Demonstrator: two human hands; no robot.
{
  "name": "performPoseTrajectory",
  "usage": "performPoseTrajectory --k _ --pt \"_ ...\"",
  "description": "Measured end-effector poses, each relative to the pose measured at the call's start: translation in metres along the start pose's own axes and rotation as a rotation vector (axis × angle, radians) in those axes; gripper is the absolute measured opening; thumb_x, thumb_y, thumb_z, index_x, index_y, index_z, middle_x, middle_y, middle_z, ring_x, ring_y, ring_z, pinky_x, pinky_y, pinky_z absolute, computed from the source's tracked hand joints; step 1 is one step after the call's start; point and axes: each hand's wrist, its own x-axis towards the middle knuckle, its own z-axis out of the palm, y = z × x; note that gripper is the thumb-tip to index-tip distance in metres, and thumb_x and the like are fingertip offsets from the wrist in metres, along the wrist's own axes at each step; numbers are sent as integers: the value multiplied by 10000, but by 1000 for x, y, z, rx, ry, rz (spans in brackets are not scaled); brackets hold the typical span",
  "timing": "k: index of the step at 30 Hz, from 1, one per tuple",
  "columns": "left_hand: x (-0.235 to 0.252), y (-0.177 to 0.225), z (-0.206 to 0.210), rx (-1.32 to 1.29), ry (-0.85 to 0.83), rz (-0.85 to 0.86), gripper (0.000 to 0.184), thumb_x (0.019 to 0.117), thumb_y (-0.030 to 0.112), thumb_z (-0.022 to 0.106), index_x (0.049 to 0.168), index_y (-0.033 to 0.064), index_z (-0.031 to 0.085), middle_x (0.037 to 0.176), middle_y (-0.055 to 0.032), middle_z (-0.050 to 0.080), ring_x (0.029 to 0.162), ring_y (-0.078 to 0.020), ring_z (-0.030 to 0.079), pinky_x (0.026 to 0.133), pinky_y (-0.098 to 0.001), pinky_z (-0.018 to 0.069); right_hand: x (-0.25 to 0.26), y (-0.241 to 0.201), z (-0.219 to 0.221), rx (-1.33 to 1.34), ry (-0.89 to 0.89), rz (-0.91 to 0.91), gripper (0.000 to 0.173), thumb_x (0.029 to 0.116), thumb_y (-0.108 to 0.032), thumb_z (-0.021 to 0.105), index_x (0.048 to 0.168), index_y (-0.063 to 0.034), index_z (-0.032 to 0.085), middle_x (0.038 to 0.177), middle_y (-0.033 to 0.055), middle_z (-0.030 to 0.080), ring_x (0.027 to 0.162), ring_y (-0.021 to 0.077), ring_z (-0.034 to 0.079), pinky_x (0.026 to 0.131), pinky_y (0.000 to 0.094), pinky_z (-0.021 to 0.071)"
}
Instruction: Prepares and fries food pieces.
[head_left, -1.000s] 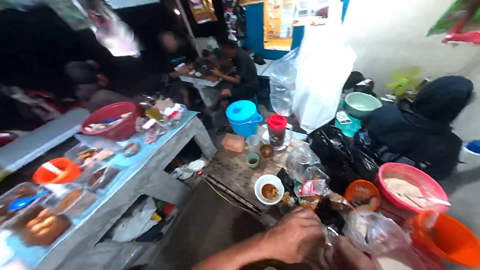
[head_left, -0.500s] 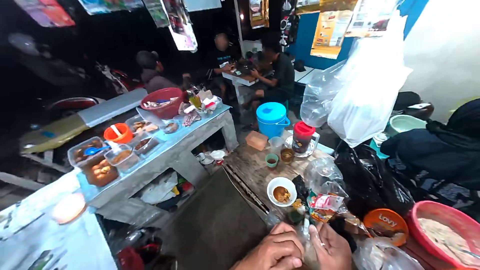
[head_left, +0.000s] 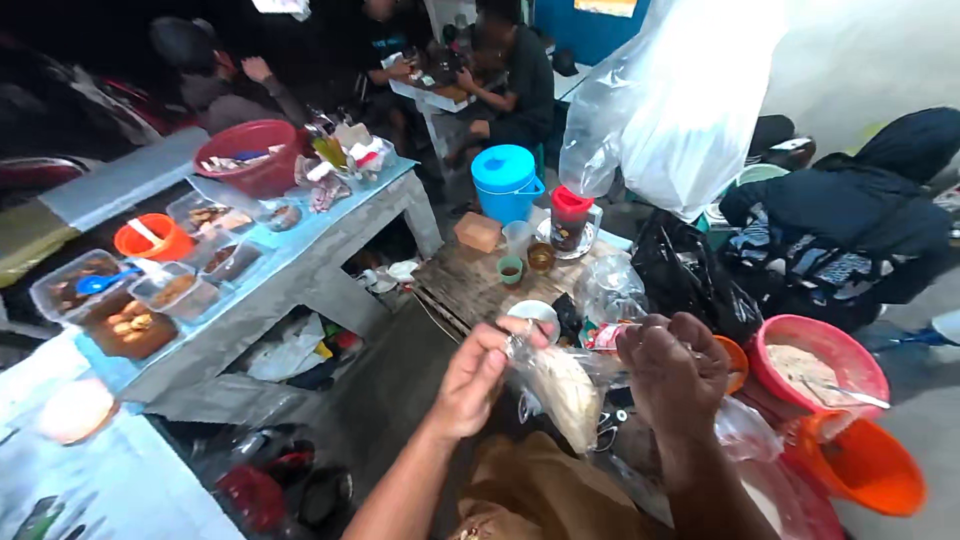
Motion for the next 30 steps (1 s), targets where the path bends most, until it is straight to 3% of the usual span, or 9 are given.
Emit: performPoseTrajectory --k 4,6,9,14,16,18,20,24,30 --pt "28 -32 -6 -204 231 51 264 1034 467 541 1218 299 627 1327 -52 641 1286 -323 584 1103 -563 461 22 -22 28 -55 -168 -141 146 1015 -164 612 892 -211 675 723 -93 599 623 5 547 591 203 494" --pt "15 -71 -2 -275 258 -87 708 937 698 530 1501 290 396 1546 -66 494 1395 -316 500 1133 -530 437 29 -16 35 -257 -180 -207 170 1022 -194 629 853 -182 622 675 -83 547 582 -4 510 550 186 469" --pt "-24 -101 28 -372 382 -321 1100 798 844 564 1553 110 244 1403 -59 591 1267 -194 598 1051 -437 526 34 -1 31 -579 -166 -209 335 995 -187 631 700 -142 478 615 -80 447 527 -34 403 486 144 353" --pt "-45 -95 45 -166 221 -492 939 930 780 424 1466 10 393 1338 -111 613 1207 -201 622 1006 -417 551 32 11 10 -794 -313 -141 347 983 -166 644 675 -105 495 617 -44 469 547 2 414 506 166 350" --pt "-40 -89 41 -66 109 -484 864 1003 665 446 1513 -24 333 1359 -144 605 1219 -211 618 1043 -416 533 33 12 9 -860 -371 -155 359 980 -177 649 663 -111 493 620 -42 486 547 4 424 514 168 365" --pt "-35 -81 41 32 63 -489 816 1055 573 415 1576 -12 187 1361 -128 609 1210 -162 630 1049 -375 538 33 13 6 -907 -420 -193 376 968 -179 668 644 -119 486 618 -29 524 596 44 492 661 248 442" --pt "-33 -79 38 91 11 -475 656 1113 446 327 1562 -24 242 1365 -110 594 1231 -138 603 1082 -361 510 33 13 3 -927 -456 -216 384 969 -189 679 644 -131 483 619 -30 538 635 63 534 739 286 467" --pt "-32 -73 30 115 -112 -503 404 1136 260 312 1377 36 546 1292 -52 635 1151 -105 633 1032 -348 536 33 11 -2 -926 -477 -194 375 970 -231 697 663 -113 518 596 -37 508 545 27 483 496 203 402" --pt "-27 -70 22 180 -203 -482 295 1130 236 331 1174 71 572 1116 -5 612 1020 -62 620 922 -293 548 28 4 -6 -813 -477 -192 379 950 -213 736 658 -93 526 616 -22 544 545 16 479 492 184 386"
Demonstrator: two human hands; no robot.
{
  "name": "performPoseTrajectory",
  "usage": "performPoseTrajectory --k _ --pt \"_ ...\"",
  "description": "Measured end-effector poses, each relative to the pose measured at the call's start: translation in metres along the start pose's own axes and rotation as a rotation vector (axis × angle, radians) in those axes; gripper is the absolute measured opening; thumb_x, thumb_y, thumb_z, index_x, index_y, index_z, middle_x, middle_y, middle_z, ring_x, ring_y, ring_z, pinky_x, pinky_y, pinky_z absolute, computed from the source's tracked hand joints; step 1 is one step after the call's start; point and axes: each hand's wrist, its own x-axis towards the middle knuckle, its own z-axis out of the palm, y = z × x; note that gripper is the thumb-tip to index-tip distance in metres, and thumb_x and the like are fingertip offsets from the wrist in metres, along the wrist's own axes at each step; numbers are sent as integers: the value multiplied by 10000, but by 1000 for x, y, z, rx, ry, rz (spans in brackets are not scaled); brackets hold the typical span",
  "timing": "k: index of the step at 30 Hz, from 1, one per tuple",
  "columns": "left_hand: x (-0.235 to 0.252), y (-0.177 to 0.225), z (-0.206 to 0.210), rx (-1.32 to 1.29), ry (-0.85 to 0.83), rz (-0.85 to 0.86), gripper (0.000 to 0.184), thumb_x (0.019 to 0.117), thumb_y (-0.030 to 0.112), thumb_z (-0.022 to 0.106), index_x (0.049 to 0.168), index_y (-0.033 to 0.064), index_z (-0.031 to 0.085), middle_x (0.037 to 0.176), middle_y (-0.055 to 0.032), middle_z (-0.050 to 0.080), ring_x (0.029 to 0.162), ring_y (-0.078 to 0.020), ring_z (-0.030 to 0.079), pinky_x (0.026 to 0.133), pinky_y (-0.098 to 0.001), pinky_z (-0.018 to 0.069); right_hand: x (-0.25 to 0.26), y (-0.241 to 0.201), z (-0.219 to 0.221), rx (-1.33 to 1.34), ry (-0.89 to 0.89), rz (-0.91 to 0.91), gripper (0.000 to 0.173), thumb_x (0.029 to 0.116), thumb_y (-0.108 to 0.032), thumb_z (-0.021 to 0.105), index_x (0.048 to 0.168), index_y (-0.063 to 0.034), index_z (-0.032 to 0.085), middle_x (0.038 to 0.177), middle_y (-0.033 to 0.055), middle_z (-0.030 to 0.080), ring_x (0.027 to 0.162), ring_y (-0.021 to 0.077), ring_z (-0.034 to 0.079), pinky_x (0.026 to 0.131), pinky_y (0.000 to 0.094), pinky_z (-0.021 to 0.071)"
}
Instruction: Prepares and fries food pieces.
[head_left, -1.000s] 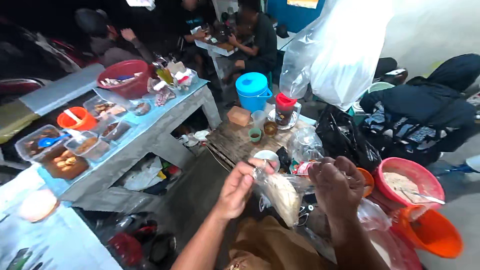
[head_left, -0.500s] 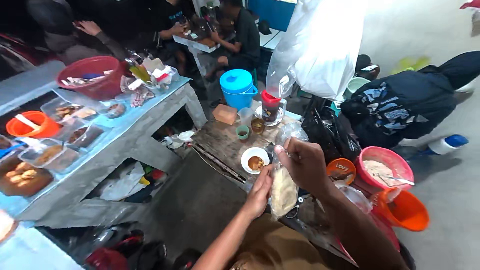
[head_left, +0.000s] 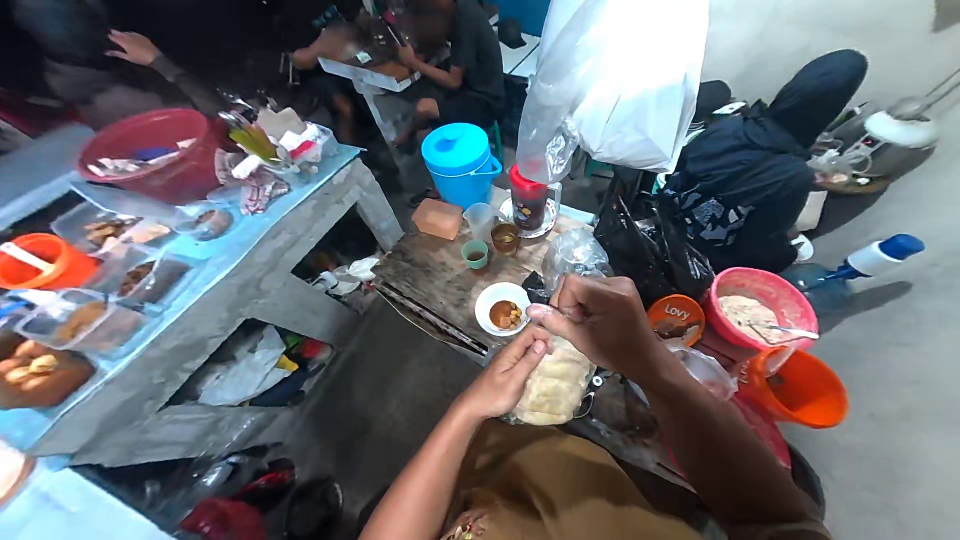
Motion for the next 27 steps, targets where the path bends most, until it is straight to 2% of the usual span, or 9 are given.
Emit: performPoseTrajectory --k 5,11,15,18,20,21,23,25,27 --pt "0 5 -10 -152 69 -9 240 1129 326 331 1146 144 487 1269 26 646 1140 -62 620 988 -307 522 -18 -9 -8 108 81 -141 284 975 -214 714 779 -43 602 708 39 631 613 40 553 571 190 474" --pt "-2 -11 -14 -414 236 -122 220 1118 285 300 1153 154 473 960 33 650 881 -78 659 791 -287 579 -34 -34 -26 234 226 -233 349 981 -239 717 745 -129 485 703 19 607 644 97 598 606 249 512" --pt "-10 -11 -7 -504 247 -91 172 1114 308 327 1096 247 487 924 119 594 855 5 600 771 -188 531 -49 -59 -53 183 66 -327 358 1015 -310 666 763 -159 461 723 19 625 627 121 599 565 257 498" --pt "-12 -24 -1 -623 310 -160 187 1104 309 337 1190 229 483 1018 73 646 912 -41 649 791 -233 569 -68 -71 -63 221 32 -295 303 1020 -307 641 793 -174 491 793 -4 649 683 107 610 619 247 511" --pt "-16 -38 -1 -766 292 -161 288 1107 331 341 1330 172 432 1239 -79 683 1116 -212 683 923 -390 588 -80 -78 -66 247 73 -266 353 1002 -331 669 739 -174 494 759 -3 636 668 118 605 636 272 518" --pt "-17 -44 0 -781 269 -138 279 1104 353 367 1307 175 437 1248 -93 671 1135 -228 669 938 -404 572 -84 -80 -67 238 70 -254 362 1000 -346 671 731 -174 499 761 -3 635 679 122 604 657 278 517" --pt "-16 -41 7 -765 263 -135 179 1096 360 400 1204 246 486 1080 38 665 997 -86 662 851 -278 573 -87 -81 -67 219 42 -236 365 994 -372 678 744 -177 499 774 -5 643 691 124 608 655 273 508" --pt "-23 -35 14 -956 200 -152 362 1097 416 384 1386 216 473 1210 -45 684 1075 -169 688 903 -358 590 -90 -75 -71 188 8 -215 341 1013 -394 641 783 -184 503 802 -10 656 722 123 628 673 267 528" --pt "-35 -34 21 -1184 65 -140 693 1018 642 400 1540 186 411 1400 -134 601 1225 -276 629 1019 -469 535 -91 -67 -81 186 -20 -215 298 1029 -358 611 815 -177 511 813 -6 658 731 126 635 673 264 537"
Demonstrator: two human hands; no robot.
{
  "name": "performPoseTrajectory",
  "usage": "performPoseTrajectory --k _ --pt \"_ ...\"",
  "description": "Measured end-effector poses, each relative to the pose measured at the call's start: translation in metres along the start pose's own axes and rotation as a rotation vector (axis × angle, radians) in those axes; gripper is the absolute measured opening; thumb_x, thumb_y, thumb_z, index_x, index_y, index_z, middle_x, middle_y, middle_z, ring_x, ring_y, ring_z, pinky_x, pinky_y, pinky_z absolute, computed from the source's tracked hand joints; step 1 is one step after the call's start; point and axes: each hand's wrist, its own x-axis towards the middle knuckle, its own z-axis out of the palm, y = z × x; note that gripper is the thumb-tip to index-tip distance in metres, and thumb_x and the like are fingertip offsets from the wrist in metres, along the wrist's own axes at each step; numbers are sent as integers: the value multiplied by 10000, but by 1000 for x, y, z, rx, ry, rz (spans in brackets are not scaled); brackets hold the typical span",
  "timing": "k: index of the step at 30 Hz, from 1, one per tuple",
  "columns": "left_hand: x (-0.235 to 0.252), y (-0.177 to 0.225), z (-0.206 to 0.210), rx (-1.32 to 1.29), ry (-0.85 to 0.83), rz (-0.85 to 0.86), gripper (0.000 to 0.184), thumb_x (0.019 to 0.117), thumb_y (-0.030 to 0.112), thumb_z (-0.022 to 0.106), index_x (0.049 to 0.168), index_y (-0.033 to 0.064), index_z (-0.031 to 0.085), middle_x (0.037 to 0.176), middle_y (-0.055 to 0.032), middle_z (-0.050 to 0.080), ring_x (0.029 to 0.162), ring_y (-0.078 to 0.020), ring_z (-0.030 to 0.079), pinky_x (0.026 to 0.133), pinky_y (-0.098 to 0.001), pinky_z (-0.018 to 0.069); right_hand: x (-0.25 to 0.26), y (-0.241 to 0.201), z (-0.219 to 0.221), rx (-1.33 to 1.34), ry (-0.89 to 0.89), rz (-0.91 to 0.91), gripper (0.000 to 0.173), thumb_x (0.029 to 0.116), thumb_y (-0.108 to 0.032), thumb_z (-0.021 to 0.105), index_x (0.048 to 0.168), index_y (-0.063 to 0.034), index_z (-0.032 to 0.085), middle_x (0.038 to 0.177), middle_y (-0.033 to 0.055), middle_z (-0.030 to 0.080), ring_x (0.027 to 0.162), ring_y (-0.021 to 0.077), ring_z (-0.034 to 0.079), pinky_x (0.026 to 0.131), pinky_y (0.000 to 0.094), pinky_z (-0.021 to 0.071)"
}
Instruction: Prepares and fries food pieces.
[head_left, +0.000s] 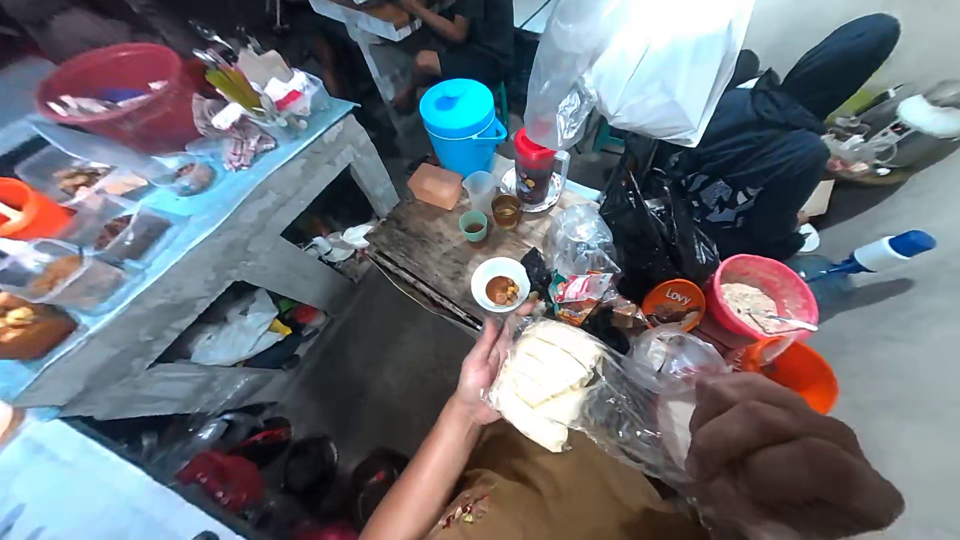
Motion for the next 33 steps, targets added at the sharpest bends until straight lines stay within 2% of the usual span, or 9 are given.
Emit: performPoseTrajectory --k 2,4,7,12,15,18,21,25,33 --pt "-16 -12 5 -124 -43 -52 895 816 831 545 1399 157 617 1322 -122 672 1192 -262 662 1009 -469 545 -1 5 -9 25 -7 -6 256 1033 -302 594 833 -157 528 815 9 668 718 132 634 654 265 534" --pt "-29 -25 3 -108 -145 -74 975 712 877 605 1385 172 644 1358 -107 658 1259 -279 627 1053 -519 510 -3 9 -11 38 20 47 254 1036 -326 594 855 -149 571 839 1 692 744 113 656 673 253 547" --pt "-32 -34 0 -101 -234 -45 927 766 758 690 1472 173 555 1454 -136 582 1337 -347 557 1083 -591 464 2 14 -10 129 -45 235 281 1009 -379 662 868 -139 625 835 -8 718 775 89 703 685 245 596" --pt "-43 -18 -15 24 -131 119 849 795 764 655 1399 168 626 1354 -82 664 1266 -239 624 1068 -461 507 12 28 -54 286 -842 290 282 1005 -253 663 1260 -135 682 1243 46 704 1194 189 647 1042 366 539" --pt "-58 -3 -21 178 -86 184 780 872 742 587 1391 160 630 1323 -68 683 1237 -213 641 1052 -435 522 30 44 -52 623 -674 254 205 1006 -227 657 1159 -102 712 1187 63 725 1178 229 673 1043 431 566" --pt "-71 10 -18 258 -86 229 649 962 620 569 1418 160 601 1337 -54 674 1237 -186 640 1042 -414 533 44 58 -7 788 -311 240 218 1047 -289 556 999 -143 711 985 -3 749 940 163 730 828 370 630" --pt "-82 23 -10 344 -48 268 580 1023 491 554 1512 184 495 1395 -23 636 1234 -139 632 1046 -352 528 50 76 44 269 -538 268 223 1034 -230 639 1194 -88 702 1193 39 728 1116 132 697 966 316 608" --pt "-107 40 -14 395 82 275 690 1007 407 613 1579 145 328 1425 -61 595 1258 -170 606 1072 -384 504 50 99 115 -196 -670 311 425 1022 -447 616 1312 -141 661 1322 46 671 1118 124 673 945 312 578" --pt "-164 98 -35 314 143 366 503 1006 394 614 1447 157 559 1309 -52 678 1171 -166 664 1002 -394 558 104 135 211 8 -812 470 409 993 -337 677 1374 -195 638 1321 75 617 1123 145 651 935 324 594"
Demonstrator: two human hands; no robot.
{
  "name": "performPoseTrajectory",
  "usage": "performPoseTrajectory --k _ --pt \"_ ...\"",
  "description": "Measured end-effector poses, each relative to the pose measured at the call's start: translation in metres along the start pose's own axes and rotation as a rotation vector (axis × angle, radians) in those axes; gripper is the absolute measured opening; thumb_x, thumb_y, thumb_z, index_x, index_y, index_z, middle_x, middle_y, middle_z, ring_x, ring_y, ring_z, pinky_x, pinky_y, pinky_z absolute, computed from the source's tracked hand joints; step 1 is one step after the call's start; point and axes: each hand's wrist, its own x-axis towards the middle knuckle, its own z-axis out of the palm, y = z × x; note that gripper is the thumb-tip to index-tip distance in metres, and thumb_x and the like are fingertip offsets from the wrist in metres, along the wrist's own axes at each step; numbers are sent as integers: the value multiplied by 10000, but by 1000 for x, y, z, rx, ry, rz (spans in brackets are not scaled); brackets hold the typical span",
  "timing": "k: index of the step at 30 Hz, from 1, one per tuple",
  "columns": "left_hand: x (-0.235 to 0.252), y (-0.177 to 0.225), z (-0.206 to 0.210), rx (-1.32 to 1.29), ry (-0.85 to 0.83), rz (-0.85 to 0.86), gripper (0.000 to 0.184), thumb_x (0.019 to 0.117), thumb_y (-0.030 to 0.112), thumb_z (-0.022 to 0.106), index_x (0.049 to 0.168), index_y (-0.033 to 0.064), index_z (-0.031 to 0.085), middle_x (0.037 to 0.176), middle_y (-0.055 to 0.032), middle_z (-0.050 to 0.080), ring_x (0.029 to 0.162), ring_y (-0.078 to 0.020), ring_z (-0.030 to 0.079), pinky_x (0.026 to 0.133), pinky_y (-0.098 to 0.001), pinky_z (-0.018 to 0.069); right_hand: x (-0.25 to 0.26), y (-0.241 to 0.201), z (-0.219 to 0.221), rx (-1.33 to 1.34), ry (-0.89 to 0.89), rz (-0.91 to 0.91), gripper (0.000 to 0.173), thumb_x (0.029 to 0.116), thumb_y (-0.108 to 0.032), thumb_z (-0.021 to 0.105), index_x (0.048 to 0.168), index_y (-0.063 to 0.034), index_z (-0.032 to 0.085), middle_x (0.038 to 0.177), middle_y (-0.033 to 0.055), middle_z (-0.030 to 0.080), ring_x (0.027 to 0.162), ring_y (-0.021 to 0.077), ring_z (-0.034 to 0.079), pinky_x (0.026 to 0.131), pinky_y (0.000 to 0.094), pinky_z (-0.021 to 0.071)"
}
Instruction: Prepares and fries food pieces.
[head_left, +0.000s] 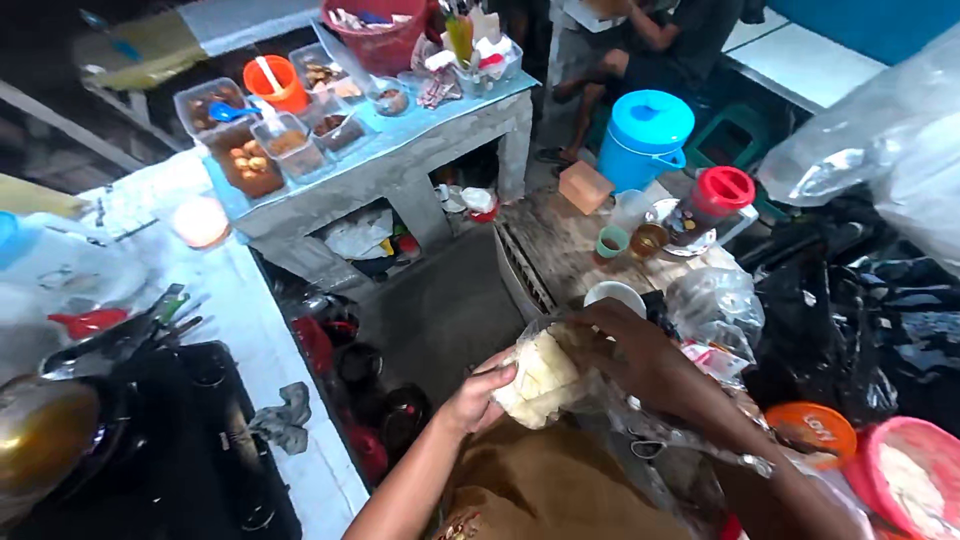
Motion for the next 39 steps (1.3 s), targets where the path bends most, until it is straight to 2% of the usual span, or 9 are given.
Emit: performPoseTrajectory --k 6,11,13,15,18,21,25,30,39 --pt "-15 65 -50 118 135 63 457 969 535 619 1255 192 718 1185 20 739 1096 -81 688 975 -318 564 94 -11 29 264 -151 87 500 972 -275 715 1432 -132 582 1291 67 681 1076 112 696 945 298 593" --pt "-17 126 -72 335 491 22 923 818 907 360 1300 190 684 1198 13 738 1118 -119 687 981 -376 574 146 -6 52 485 -54 99 437 966 -228 723 1351 -49 619 1216 82 707 1035 133 711 898 317 620" --pt "-14 138 -82 335 615 -5 1042 733 956 400 1340 138 620 1168 -5 736 1073 -142 701 919 -384 603 159 -8 63 526 93 105 428 955 -210 735 1323 -19 625 1209 90 705 1031 139 708 883 309 621" --pt "-15 144 -100 385 630 -23 1073 714 914 542 1414 100 537 1198 -13 716 1079 -141 694 908 -373 607 169 -10 70 537 304 92 432 937 -160 751 1307 19 619 1215 109 704 1051 160 709 907 323 624" --pt "-6 147 -138 433 514 -70 841 724 484 885 1391 91 557 1210 -18 716 1073 -131 697 926 -345 603 183 -10 67 569 660 76 431 931 -90 723 1305 63 574 1223 147 688 1086 212 700 934 372 621" --pt "21 130 -182 356 486 -212 701 816 107 819 1433 29 495 1238 -160 681 1094 -275 689 947 -464 597 188 13 51 614 941 56 423 976 -79 673 1364 23 539 1181 143 691 1020 254 713 886 459 634" --pt "63 93 -236 248 480 -349 634 868 81 760 1440 38 489 1231 -187 674 1077 -306 686 927 -508 593 184 47 18 716 1217 269 447 1006 -110 635 1413 -7 480 1126 120 663 973 239 700 850 458 629" --pt "136 65 -271 266 466 -475 590 899 29 686 1454 44 487 1236 -165 679 1084 -266 686 945 -469 584 172 79 -12 757 1366 355 433 1001 -132 665 1390 -21 512 1107 108 671 940 232 704 808 425 636" --pt "307 30 -334 589 354 -760 511 992 333 668 1423 86 546 1242 -193 674 1114 -311 674 970 -517 554 175 99 -13 813 1376 405 403 985 -100 673 1364 -13 566 1108 139 688 943 259 716 805 456 646"
